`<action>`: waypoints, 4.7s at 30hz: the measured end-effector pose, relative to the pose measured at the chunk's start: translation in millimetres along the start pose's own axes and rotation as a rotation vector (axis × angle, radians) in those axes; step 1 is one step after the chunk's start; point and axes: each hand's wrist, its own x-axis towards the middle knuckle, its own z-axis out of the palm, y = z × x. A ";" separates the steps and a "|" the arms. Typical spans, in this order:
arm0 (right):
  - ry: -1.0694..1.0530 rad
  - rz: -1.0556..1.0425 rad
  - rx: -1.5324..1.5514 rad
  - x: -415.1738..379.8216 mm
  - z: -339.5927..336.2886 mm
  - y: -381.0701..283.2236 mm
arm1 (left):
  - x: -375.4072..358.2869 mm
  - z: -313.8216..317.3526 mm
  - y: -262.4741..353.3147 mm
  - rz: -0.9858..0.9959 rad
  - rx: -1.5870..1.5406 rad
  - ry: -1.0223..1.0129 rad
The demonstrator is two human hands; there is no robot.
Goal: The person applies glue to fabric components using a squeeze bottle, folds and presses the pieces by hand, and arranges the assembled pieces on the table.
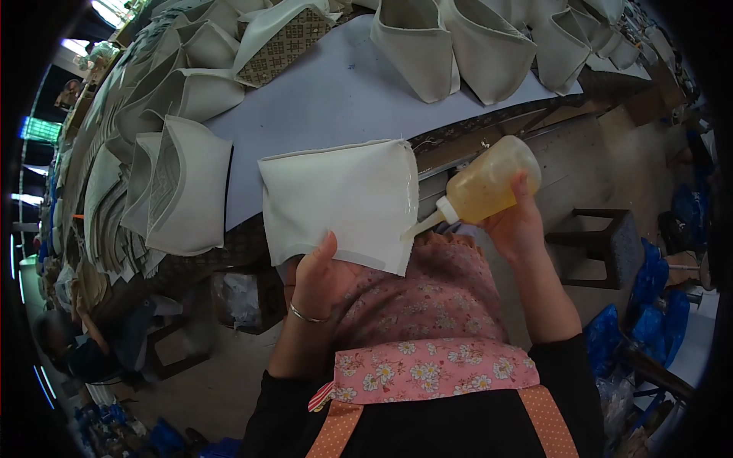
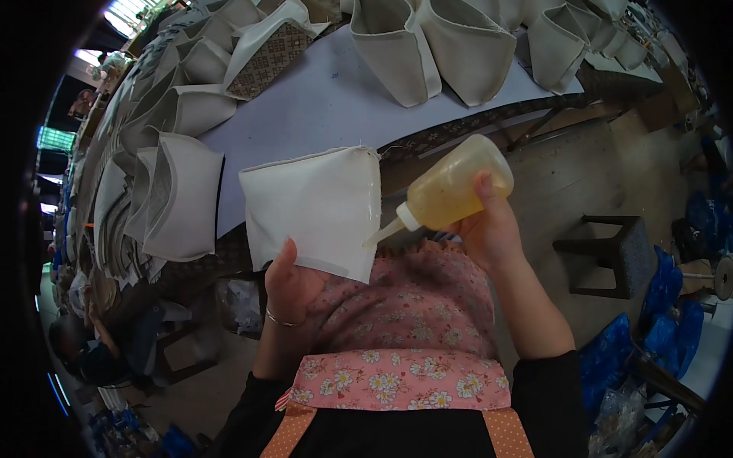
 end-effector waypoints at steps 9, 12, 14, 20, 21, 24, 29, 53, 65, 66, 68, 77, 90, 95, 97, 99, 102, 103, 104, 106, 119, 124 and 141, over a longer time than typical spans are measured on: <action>-0.085 0.079 0.091 -24.5 5.4 8.3 | 0.1 2.2 3.0 0.029 0.025 -0.085; -0.022 -0.037 0.122 -8.2 13.4 -8.5 | 0.1 7.8 8.1 0.019 0.015 -0.122; 0.051 -0.078 0.100 -0.5 17.7 -12.1 | -1.3 10.1 9.0 0.005 0.022 -0.065; -0.024 0.112 0.173 -13.5 4.5 2.5 | -2.2 5.8 13.2 0.021 0.067 -0.039; -0.079 0.229 0.248 -18.8 3.4 4.9 | -1.7 6.6 16.4 0.029 0.077 -0.090; -0.119 0.307 0.530 -29.0 7.1 1.3 | 1.1 13.7 31.8 0.069 0.347 -0.293; -0.235 0.192 0.699 -31.6 0.1 -18.4 | 21.8 9.9 38.7 0.446 1.563 -0.057; -0.227 -0.553 -0.088 -22.9 51.9 -97.2 | 16.6 78.6 65.4 0.921 1.860 -0.067; -0.272 -0.564 -0.274 -13.2 63.8 -103.2 | 9.1 87.6 63.3 0.887 2.002 -0.132; -0.331 -0.555 -0.227 -12.7 63.3 -103.6 | 9.6 88.0 63.1 0.885 2.000 -0.136; -0.325 -0.553 -0.226 -12.1 63.1 -102.5 | 10.2 88.4 62.3 0.912 1.964 -0.142; -0.304 -0.449 -0.210 -12.2 60.9 -97.2 | 8.4 93.3 65.0 0.904 1.982 -0.119; -0.357 -0.393 -0.242 -22.9 62.6 -95.9 | 9.7 94.5 67.1 0.893 1.861 -0.126; -0.342 -0.385 -0.239 -26.2 58.7 -94.2 | 10.4 97.1 67.1 0.907 1.751 -0.048; -0.340 -0.386 -0.284 -28.5 57.2 -91.8 | 11.8 95.6 67.4 0.892 1.708 -0.017; -0.342 -0.443 -0.289 -30.1 56.7 -89.3 | 12.2 94.2 67.6 0.869 1.668 0.019; -0.321 -0.411 -0.287 -36.1 61.0 -91.8 | 12.8 93.8 68.9 0.834 1.547 0.088; -0.321 -0.412 -0.287 -37.4 60.7 -91.2 | 12.8 93.5 70.1 0.831 1.531 0.098; -0.325 -0.404 -0.286 -38.8 59.9 -90.4 | 12.9 93.2 70.9 0.829 1.514 0.109; -0.328 -0.396 -0.285 -41.8 56.6 -87.7 | 13.2 92.5 71.3 0.823 1.476 0.126; -0.458 -0.225 -0.446 -49.0 12.3 -74.7 | 20.8 76.8 83.5 0.780 1.246 0.339; -0.331 -0.132 0.063 -44.0 10.5 -85.9 | 41.6 22.6 113.0 0.653 0.651 0.486; -0.181 -0.013 0.454 -30.7 -22.0 -31.7 | 56.4 -26.3 22.2 0.124 0.371 0.294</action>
